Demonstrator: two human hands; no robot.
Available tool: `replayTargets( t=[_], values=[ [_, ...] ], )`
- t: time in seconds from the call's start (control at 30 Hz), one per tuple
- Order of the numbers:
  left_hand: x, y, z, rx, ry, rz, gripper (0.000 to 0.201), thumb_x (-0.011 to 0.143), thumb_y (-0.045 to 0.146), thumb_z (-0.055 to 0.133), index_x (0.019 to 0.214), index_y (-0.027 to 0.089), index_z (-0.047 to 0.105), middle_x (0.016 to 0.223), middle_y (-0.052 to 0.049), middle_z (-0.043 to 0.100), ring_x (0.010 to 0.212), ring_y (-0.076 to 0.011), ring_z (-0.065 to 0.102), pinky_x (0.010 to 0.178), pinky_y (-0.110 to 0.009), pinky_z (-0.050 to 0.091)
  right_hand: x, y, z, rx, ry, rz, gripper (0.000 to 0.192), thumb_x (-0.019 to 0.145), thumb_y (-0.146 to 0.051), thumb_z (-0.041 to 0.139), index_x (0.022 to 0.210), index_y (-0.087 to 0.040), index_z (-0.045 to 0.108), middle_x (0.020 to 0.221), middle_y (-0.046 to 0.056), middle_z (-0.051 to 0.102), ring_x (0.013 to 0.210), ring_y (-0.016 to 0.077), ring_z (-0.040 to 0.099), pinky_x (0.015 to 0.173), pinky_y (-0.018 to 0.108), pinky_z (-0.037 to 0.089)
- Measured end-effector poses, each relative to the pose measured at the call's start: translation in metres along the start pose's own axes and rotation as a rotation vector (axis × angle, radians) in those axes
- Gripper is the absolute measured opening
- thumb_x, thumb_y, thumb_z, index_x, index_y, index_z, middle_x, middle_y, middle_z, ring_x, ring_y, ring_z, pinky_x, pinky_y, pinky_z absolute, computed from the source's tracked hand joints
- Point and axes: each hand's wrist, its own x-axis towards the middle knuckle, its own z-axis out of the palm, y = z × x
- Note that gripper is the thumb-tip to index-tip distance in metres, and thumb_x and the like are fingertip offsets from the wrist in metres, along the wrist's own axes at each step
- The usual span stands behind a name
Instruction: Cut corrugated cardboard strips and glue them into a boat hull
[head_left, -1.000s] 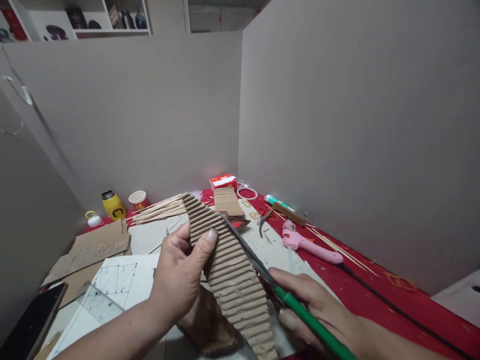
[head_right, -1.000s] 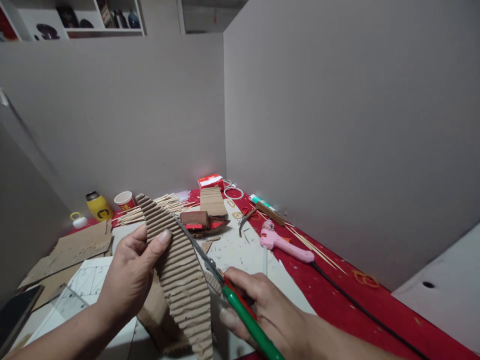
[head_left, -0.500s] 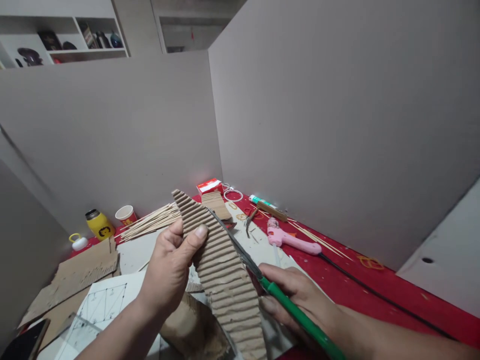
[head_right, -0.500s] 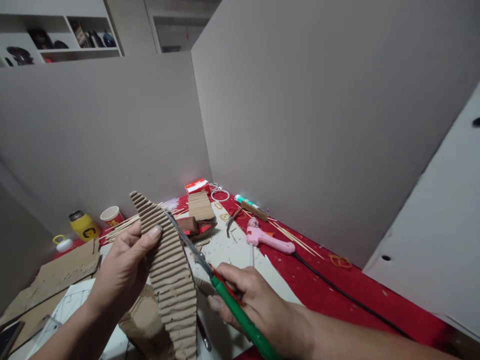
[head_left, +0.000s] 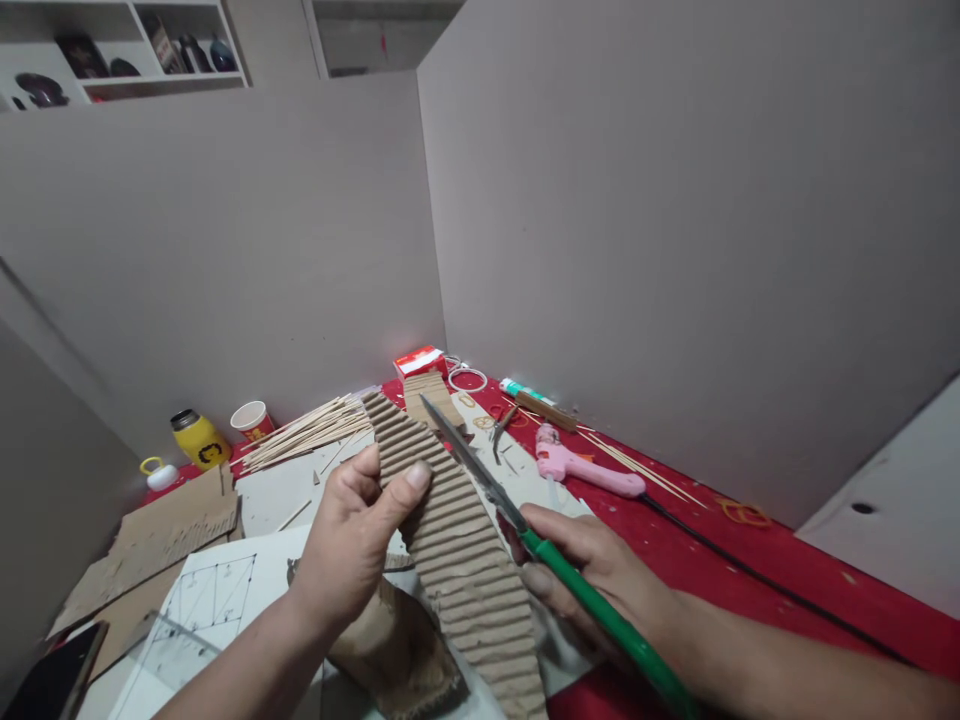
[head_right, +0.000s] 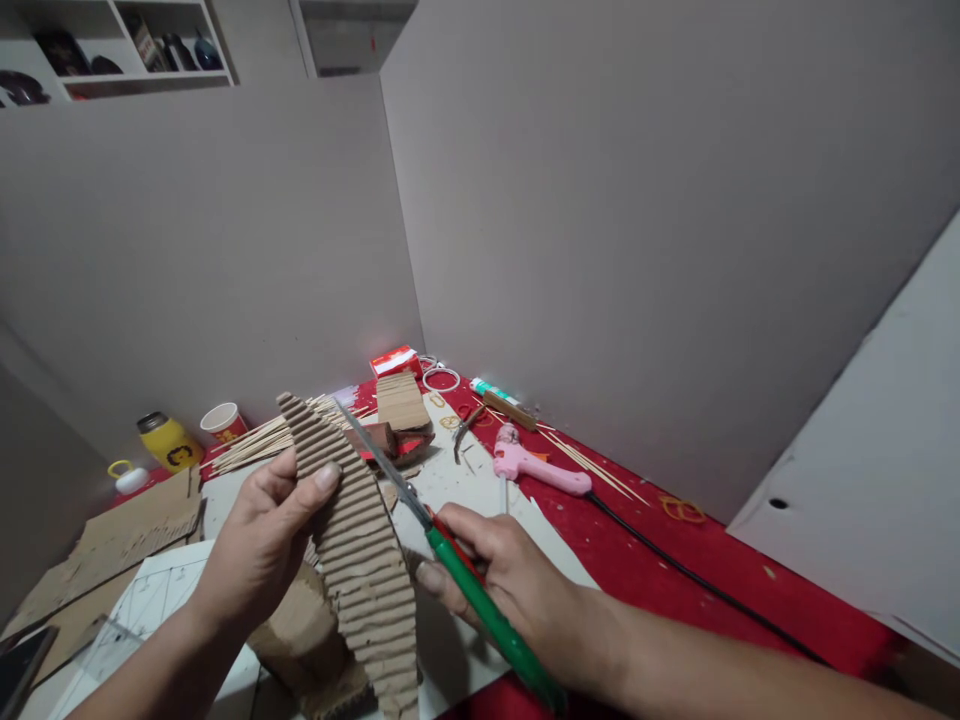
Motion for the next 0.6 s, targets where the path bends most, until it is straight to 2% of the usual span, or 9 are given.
replayTargets(
  t=[0.07,0.13,0.17,0.23,0.3,0.4,0.47,0.6],
  values=[
    [0.002,0.001,-0.002,0.005,0.047,0.031,0.015,0.087,0.028,0.067,0.098,0.019,0.072,0.092,-0.004,0.075,0.083,-0.0157,0.068,0.073,-0.024,0.053,-0.002,0.003,0.001,0.092,0.043,0.041,0.044,0.086,-0.063,0.054,0.077,-0.020,0.049,0.061,-0.004,0.041,0.053,0.0113,0.041,0.048,0.023,0.039],
    [0.003,0.002,-0.004,0.014,0.100,0.075,0.014,0.087,0.028,0.067,0.097,0.020,0.071,0.091,-0.003,0.075,0.082,-0.0151,0.068,0.073,-0.024,0.053,-0.004,0.005,0.002,0.275,0.056,0.116,0.046,0.084,-0.066,0.054,0.082,-0.021,0.048,0.061,-0.006,0.041,0.047,0.0089,0.038,0.043,0.021,0.034],
    [0.004,0.001,-0.004,0.023,0.124,0.093,0.014,0.087,0.029,0.068,0.097,0.020,0.071,0.092,-0.002,0.075,0.081,-0.0149,0.068,0.074,-0.024,0.053,-0.005,0.005,0.003,0.377,0.050,0.145,0.047,0.082,-0.067,0.056,0.087,-0.021,0.049,0.062,-0.006,0.044,0.045,0.0081,0.039,0.042,0.021,0.035],
    [0.004,0.000,-0.003,0.058,0.163,0.113,0.015,0.086,0.030,0.068,0.098,0.021,0.071,0.092,-0.002,0.075,0.082,-0.0150,0.068,0.075,-0.024,0.053,-0.005,0.002,0.006,0.516,0.024,0.145,0.049,0.078,-0.065,0.064,0.095,-0.021,0.051,0.072,-0.002,0.053,0.051,0.0094,0.048,0.047,0.022,0.043],
    [0.003,-0.003,-0.001,0.104,0.187,0.110,0.017,0.086,0.032,0.068,0.098,0.020,0.071,0.091,-0.002,0.075,0.083,-0.0158,0.068,0.074,-0.025,0.054,-0.004,-0.001,0.009,0.538,0.021,0.105,0.045,0.074,-0.055,0.073,0.097,-0.022,0.054,0.082,0.001,0.057,0.065,0.0127,0.056,0.060,0.026,0.050],
    [-0.002,-0.009,0.005,0.116,0.187,0.074,0.019,0.085,0.034,0.069,0.098,0.020,0.071,0.090,-0.002,0.074,0.083,-0.0170,0.068,0.075,-0.026,0.054,-0.002,-0.005,0.013,0.549,0.079,0.134,0.035,0.078,-0.041,0.075,0.099,-0.023,0.054,0.086,0.000,0.057,0.076,0.0140,0.058,0.072,0.028,0.051],
    [-0.006,-0.014,0.009,0.100,0.131,-0.010,0.020,0.081,0.034,0.073,0.093,0.018,0.072,0.086,-0.003,0.074,0.081,-0.0174,0.068,0.074,-0.026,0.054,-0.001,-0.006,0.015,0.565,0.116,0.163,0.032,0.080,-0.037,0.074,0.100,-0.023,0.053,0.086,-0.001,0.057,0.077,0.0137,0.058,0.072,0.028,0.051],
    [-0.011,-0.021,0.015,0.091,0.029,-0.156,0.021,0.070,0.029,0.082,0.082,0.015,0.073,0.074,-0.003,0.071,0.069,-0.0150,0.065,0.064,-0.023,0.052,0.000,-0.008,0.011,0.455,0.151,0.108,0.031,0.080,-0.036,0.074,0.097,-0.021,0.053,0.082,-0.001,0.056,0.073,0.0136,0.055,0.066,0.026,0.050]
  ],
)
